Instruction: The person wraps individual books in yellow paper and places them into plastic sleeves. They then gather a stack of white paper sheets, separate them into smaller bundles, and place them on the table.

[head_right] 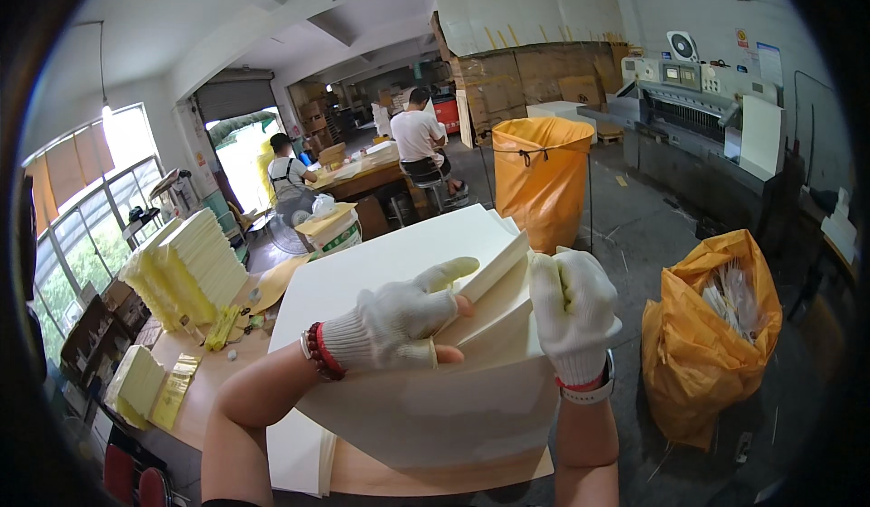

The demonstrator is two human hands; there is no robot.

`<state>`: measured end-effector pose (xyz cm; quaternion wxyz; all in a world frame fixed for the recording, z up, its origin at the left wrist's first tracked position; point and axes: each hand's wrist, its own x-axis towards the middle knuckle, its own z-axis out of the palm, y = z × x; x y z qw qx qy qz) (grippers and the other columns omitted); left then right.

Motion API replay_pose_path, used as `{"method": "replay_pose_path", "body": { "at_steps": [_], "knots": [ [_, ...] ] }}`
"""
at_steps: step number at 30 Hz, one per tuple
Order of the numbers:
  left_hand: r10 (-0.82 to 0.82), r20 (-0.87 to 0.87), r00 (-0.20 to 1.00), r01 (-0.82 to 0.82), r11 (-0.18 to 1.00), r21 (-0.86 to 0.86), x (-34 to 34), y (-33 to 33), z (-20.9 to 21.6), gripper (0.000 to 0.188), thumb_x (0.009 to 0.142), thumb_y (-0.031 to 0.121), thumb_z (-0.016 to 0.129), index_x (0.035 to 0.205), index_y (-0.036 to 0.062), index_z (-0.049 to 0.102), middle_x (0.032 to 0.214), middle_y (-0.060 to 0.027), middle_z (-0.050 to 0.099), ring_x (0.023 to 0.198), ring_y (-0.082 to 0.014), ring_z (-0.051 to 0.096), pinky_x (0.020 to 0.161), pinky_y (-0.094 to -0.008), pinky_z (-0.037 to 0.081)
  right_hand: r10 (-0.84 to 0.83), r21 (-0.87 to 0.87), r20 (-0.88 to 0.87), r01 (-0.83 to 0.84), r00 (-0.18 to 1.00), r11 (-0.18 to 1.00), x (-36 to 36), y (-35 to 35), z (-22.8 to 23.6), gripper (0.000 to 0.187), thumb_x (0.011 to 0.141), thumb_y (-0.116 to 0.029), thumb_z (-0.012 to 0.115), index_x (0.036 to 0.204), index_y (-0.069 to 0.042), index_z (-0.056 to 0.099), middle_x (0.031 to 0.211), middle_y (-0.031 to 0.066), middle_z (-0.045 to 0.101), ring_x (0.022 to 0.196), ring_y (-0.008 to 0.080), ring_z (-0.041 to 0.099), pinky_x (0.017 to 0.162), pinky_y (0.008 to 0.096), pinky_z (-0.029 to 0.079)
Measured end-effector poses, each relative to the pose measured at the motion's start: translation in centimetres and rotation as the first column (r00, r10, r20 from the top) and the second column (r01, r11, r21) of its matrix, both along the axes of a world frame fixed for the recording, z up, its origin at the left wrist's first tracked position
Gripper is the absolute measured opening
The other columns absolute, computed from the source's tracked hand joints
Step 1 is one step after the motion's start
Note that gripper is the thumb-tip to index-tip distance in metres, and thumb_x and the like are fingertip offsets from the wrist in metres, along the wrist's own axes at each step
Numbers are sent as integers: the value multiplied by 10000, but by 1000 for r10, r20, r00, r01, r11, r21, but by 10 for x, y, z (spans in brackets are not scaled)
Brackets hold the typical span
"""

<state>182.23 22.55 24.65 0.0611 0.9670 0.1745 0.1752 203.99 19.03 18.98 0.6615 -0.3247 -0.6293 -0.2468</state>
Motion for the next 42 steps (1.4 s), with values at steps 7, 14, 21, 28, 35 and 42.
{"method": "replay_pose_path", "body": {
  "at_steps": [7,14,21,28,35,42],
  "knots": [
    [48,-82,995,-51,998,-27,1,-3,6,359,831,269,671,1107,68,558,1459,-231,279,1168,-368,504,985,-330,405,-136,65,85,131,987,989,2,5,-6,139,743,41,579,882,35,578,690,109,462,588,264,488,662,367,501],
    [53,18,998,-54,998,39,-3,-2,-1,296,839,179,617,1112,69,585,1457,-194,320,1109,-341,554,942,-331,435,74,-119,-62,-81,995,990,-5,-7,5,39,783,22,590,818,38,586,664,108,460,579,254,491,663,359,492],
    [46,-96,994,-68,968,-243,3,-7,9,431,817,157,658,1236,123,563,1420,-181,381,1162,-321,530,930,-337,447,57,-118,-185,-80,981,990,-8,-4,4,77,828,-13,570,767,34,574,629,118,479,552,267,488,608,350,448],
    [-8,47,999,11,997,-76,-1,0,-6,519,734,208,784,1212,178,586,1454,-226,297,1286,-393,394,995,-365,404,68,-173,-207,-105,976,979,-7,-5,4,76,823,-6,571,762,37,565,626,117,467,556,263,484,576,351,425],
    [-5,39,999,5,1000,11,3,-8,5,442,748,30,657,1169,156,611,1441,-209,345,1217,-338,497,922,-331,456,-34,-37,-43,32,999,999,-4,-5,6,115,819,-12,586,723,34,544,613,113,460,545,257,469,576,350,423],
    [39,-99,994,-59,976,-211,5,-7,10,371,749,58,673,1112,98,610,1415,-185,394,1132,-269,566,868,-317,475,68,-73,-222,-86,973,994,-9,-2,4,141,827,-15,585,700,30,542,597,115,472,537,244,482,562,346,420]
  ]
}}
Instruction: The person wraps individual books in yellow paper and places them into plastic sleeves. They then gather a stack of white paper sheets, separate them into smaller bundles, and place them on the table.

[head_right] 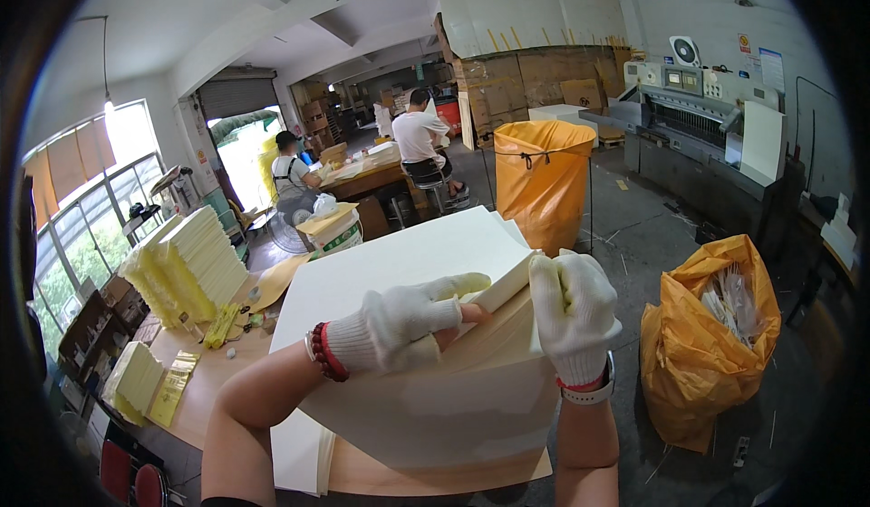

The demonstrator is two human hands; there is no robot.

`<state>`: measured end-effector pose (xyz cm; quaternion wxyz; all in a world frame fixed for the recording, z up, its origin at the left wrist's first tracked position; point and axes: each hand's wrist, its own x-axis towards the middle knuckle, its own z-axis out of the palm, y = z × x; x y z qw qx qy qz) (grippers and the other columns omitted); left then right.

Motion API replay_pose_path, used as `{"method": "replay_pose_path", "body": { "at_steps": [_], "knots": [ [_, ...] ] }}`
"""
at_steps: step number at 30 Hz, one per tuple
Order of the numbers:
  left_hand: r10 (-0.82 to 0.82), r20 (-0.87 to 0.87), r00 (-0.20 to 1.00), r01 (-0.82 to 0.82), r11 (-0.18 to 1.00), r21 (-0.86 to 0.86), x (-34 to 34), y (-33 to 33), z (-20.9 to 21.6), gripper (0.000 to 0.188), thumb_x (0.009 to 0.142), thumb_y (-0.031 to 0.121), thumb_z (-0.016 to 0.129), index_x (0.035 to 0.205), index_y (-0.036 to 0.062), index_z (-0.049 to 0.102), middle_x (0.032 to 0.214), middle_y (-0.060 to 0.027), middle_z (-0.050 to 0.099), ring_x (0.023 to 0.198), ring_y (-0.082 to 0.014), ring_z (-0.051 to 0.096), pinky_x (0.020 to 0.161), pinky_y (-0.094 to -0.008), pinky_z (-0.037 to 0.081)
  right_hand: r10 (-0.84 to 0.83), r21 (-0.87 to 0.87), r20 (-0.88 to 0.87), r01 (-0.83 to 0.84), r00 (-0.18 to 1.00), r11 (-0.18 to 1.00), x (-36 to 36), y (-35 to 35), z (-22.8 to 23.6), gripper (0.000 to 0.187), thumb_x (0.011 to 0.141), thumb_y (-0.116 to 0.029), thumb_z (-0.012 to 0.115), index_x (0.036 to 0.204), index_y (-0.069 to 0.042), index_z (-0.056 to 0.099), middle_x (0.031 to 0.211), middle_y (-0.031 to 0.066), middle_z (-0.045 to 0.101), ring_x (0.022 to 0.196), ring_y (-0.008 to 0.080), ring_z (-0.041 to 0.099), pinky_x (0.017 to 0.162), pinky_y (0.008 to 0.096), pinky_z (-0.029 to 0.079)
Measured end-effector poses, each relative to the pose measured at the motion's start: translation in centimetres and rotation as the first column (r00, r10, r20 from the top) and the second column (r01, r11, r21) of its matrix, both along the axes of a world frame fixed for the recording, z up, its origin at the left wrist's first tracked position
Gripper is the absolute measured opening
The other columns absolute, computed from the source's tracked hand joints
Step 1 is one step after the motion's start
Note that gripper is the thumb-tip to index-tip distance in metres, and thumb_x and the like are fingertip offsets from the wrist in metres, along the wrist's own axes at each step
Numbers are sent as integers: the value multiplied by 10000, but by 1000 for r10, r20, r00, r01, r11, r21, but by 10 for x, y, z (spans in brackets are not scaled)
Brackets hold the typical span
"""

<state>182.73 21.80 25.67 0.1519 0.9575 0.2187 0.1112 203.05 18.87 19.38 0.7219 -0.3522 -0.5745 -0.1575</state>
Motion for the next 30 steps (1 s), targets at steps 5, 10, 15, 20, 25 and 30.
{"method": "replay_pose_path", "body": {
  "at_steps": [5,10,15,20,25,30],
  "knots": [
    [-65,129,990,29,964,263,-2,1,-12,423,732,184,776,1117,113,613,1424,-219,357,1162,-318,537,932,-331,450,25,-38,8,-25,1000,999,4,1,-2,139,829,-19,584,707,33,544,593,115,470,537,246,487,557,342,422],
    [-95,165,982,70,986,150,-2,5,-12,404,731,146,762,1109,130,620,1428,-237,340,1183,-350,517,954,-335,440,40,-58,24,-39,999,998,7,3,-5,94,825,-2,586,742,39,565,614,109,468,546,245,476,591,336,445],
    [-60,178,982,50,997,57,-3,0,-7,388,748,2,652,1115,123,613,1397,-219,401,1150,-327,544,905,-296,463,42,-48,127,-36,991,998,7,-4,-3,19,803,41,601,799,55,588,686,104,488,598,250,489,614,346,460],
    [-123,97,988,112,987,114,-2,4,-8,390,775,138,645,1139,37,544,909,-71,591,711,-200,526,690,-235,466,-36,29,138,33,990,999,4,-2,-3,41,800,46,608,784,60,573,670,108,489,591,247,504,580,336,448],
    [-10,177,984,12,1000,-11,2,-3,-5,386,742,74,728,1109,95,608,1404,-233,380,1156,-335,525,917,-312,448,-24,37,93,21,995,999,7,0,-5,64,805,37,610,773,59,558,636,115,482,566,227,512,536,325,426],
    [-128,129,983,109,983,146,-3,4,-10,437,715,137,786,1115,117,612,1451,-232,300,1188,-348,498,952,-332,432,-36,70,106,28,994,997,8,5,-10,71,796,41,626,825,54,563,658,109,492,589,216,525,554,319,453]
  ]
}}
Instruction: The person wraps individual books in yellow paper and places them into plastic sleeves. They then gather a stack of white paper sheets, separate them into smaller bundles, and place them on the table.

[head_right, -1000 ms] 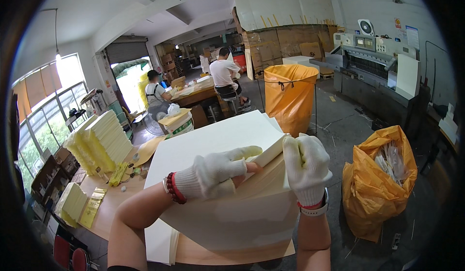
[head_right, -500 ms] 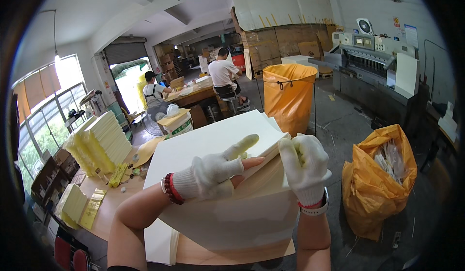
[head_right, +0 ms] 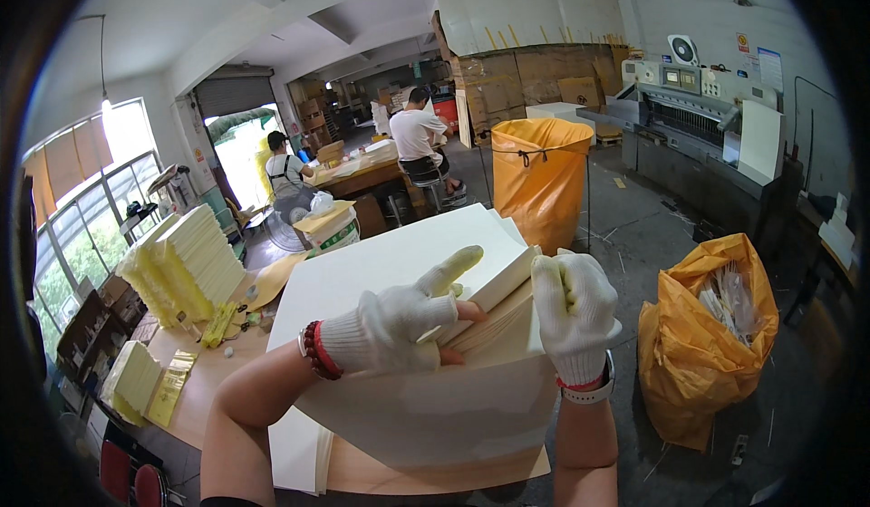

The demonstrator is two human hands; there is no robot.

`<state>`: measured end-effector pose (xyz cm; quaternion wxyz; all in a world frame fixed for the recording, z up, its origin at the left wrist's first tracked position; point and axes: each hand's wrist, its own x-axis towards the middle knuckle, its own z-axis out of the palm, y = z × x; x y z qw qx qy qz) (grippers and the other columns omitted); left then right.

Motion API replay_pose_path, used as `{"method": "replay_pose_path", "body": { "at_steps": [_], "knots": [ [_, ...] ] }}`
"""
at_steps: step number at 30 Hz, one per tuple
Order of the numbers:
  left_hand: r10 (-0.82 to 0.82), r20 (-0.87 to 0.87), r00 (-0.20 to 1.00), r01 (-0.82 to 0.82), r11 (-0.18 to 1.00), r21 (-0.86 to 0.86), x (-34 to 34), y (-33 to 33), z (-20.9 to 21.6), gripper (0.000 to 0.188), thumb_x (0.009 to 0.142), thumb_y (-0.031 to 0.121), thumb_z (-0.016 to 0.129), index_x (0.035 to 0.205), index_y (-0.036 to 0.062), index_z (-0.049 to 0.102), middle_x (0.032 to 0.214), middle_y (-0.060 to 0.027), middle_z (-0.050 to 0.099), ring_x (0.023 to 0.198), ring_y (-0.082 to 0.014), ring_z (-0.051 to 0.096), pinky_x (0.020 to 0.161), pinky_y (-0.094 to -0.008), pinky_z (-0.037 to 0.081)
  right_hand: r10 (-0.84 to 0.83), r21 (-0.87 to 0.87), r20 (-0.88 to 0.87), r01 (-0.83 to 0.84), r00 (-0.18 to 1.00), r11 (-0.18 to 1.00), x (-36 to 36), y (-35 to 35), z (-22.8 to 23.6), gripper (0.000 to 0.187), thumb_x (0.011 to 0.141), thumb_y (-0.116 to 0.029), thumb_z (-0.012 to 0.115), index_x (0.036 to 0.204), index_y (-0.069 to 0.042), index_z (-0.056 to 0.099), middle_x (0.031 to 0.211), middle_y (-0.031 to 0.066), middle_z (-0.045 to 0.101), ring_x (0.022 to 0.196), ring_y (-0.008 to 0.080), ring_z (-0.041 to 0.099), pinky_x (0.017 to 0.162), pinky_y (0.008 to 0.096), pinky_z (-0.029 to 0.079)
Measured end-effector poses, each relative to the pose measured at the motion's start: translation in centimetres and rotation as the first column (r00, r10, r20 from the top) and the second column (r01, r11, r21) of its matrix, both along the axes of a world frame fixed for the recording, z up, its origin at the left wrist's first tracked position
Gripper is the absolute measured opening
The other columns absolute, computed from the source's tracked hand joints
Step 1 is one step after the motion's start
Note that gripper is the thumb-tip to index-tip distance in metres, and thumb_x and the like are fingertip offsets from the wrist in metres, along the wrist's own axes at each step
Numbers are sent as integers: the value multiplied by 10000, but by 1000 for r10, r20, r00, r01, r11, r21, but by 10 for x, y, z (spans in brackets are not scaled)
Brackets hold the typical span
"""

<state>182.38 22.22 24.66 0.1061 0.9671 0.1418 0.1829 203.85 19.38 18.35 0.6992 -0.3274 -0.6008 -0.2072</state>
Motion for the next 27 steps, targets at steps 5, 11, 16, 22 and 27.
{"method": "replay_pose_path", "body": {
  "at_steps": [5,11,16,22,27],
  "knots": [
    [-7,7,1000,7,1000,16,-1,0,2,450,714,105,775,1133,132,613,1472,-228,262,1186,-350,504,945,-330,438,-236,105,209,218,949,970,4,0,-3,90,805,34,615,889,28,585,826,117,543,673,229,562,618,313,507],
    [22,6,1000,-22,998,-56,-4,-5,8,502,777,30,637,1262,127,552,1407,-235,374,1155,-333,537,914,-322,460,-224,75,208,213,952,974,35,8,-19,146,857,-50,587,994,3,584,973,156,583,732,235,618,643,294,557],
    [112,190,975,-135,984,116,-6,-8,-9,751,759,165,702,1401,37,333,1307,-225,463,1133,-348,538,923,-351,457,317,-103,-946,-862,-69,-496,75,17,4,388,952,-276,515,1094,85,533,903,175,671,666,177,664,539,272,541],
    [101,3,995,-101,988,119,-2,-8,-12,930,751,326,741,1454,53,197,1278,-233,461,1128,-384,517,959,-405,423,491,-702,-563,-699,664,140,49,67,20,399,909,-313,588,1055,59,589,897,117,667,785,143,647,661,273,513],
    [198,-217,956,-239,954,-180,-22,-5,14,808,827,430,638,1445,77,256,1259,-238,492,1145,-388,500,987,-400,390,415,-728,-626,-685,660,-11,35,62,29,323,902,-286,599,1014,17,613,886,75,651,747,101,614,635,242,499]
  ]
}}
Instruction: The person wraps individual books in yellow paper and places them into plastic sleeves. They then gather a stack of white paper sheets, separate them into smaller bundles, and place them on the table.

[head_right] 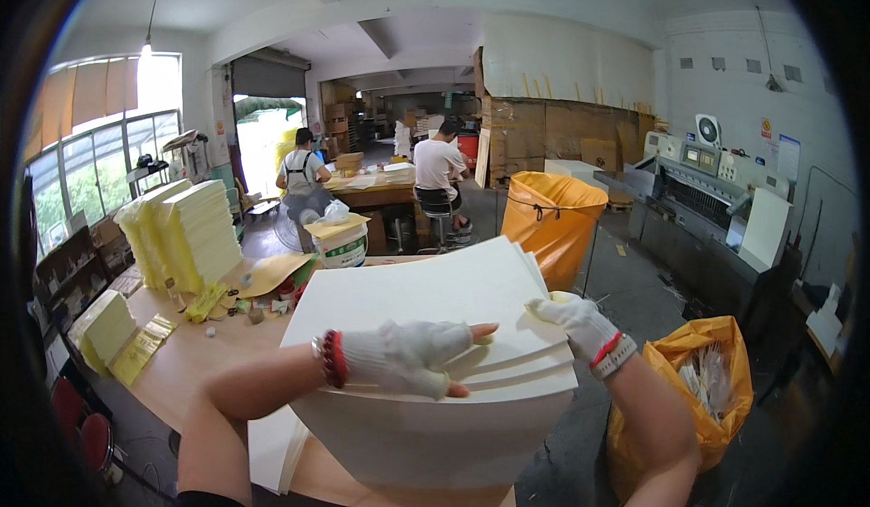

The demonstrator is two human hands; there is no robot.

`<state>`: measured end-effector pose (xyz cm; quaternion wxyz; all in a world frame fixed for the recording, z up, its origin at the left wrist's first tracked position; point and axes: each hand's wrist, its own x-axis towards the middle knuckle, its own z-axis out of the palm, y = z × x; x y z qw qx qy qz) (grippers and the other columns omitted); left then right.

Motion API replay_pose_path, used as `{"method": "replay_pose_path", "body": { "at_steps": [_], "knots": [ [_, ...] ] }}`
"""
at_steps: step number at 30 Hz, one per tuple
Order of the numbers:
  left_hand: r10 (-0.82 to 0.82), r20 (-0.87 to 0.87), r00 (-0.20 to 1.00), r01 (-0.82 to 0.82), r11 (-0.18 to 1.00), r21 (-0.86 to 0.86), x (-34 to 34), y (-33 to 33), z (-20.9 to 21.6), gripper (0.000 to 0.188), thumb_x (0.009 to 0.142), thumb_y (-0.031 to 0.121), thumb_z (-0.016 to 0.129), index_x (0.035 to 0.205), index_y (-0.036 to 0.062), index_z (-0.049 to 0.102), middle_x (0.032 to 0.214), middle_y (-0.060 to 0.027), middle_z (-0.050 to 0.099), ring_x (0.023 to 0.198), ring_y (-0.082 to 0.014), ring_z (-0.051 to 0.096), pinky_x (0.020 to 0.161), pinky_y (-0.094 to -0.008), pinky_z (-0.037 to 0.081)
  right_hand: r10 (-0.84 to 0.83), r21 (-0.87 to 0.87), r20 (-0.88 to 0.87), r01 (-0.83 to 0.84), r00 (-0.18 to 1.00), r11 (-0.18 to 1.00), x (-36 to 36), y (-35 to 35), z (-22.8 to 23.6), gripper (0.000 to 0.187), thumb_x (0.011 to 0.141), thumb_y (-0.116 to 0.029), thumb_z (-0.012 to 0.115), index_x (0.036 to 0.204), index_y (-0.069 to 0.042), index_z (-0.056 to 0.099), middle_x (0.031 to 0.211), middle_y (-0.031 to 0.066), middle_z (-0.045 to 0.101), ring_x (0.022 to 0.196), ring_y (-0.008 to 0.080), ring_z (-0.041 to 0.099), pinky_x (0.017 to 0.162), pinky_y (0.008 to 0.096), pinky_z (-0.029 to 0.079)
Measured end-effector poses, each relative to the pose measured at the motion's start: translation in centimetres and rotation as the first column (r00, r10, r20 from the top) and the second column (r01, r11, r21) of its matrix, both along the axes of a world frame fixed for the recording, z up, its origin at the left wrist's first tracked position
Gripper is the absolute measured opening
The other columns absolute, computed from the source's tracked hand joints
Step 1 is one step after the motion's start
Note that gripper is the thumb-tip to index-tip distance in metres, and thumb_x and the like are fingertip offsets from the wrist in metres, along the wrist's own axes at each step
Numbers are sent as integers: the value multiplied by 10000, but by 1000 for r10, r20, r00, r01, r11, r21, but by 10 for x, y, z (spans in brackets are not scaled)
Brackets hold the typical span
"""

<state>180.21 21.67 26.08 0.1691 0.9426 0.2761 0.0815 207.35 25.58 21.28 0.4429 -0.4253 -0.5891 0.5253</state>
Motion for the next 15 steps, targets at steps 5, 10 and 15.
{"method": "replay_pose_path", "body": {
  "at_steps": [5,10,15],
  "knots": [
    [444,-91,891,-445,895,10,-77,30,9,566,879,372,585,1339,88,419,1254,-156,523,1127,-274,539,996,-365,400,-181,146,-92,193,979,970,11,7,-35,277,901,-206,610,1086,-4,572,893,31,621,750,92,590,645,238,491],
    [557,713,425,-811,584,28,-184,39,-41,541,797,256,687,1208,-31,483,1155,-154,557,1064,-244,569,934,-345,459,53,430,-319,95,946,898,12,23,-59,281,941,-239,559,1126,-27,544,862,-6,598,718,65,572,635,212,495],
    [760,583,289,114,577,-809,-162,-6,-31,343,751,119,716,1051,29,577,956,-63,626,894,-147,625,766,-308,536,-37,430,-195,119,980,895,47,13,-66,335,947,-215,530,1215,-14,516,1024,37,603,886,100,588,737,229,487]
  ]
}}
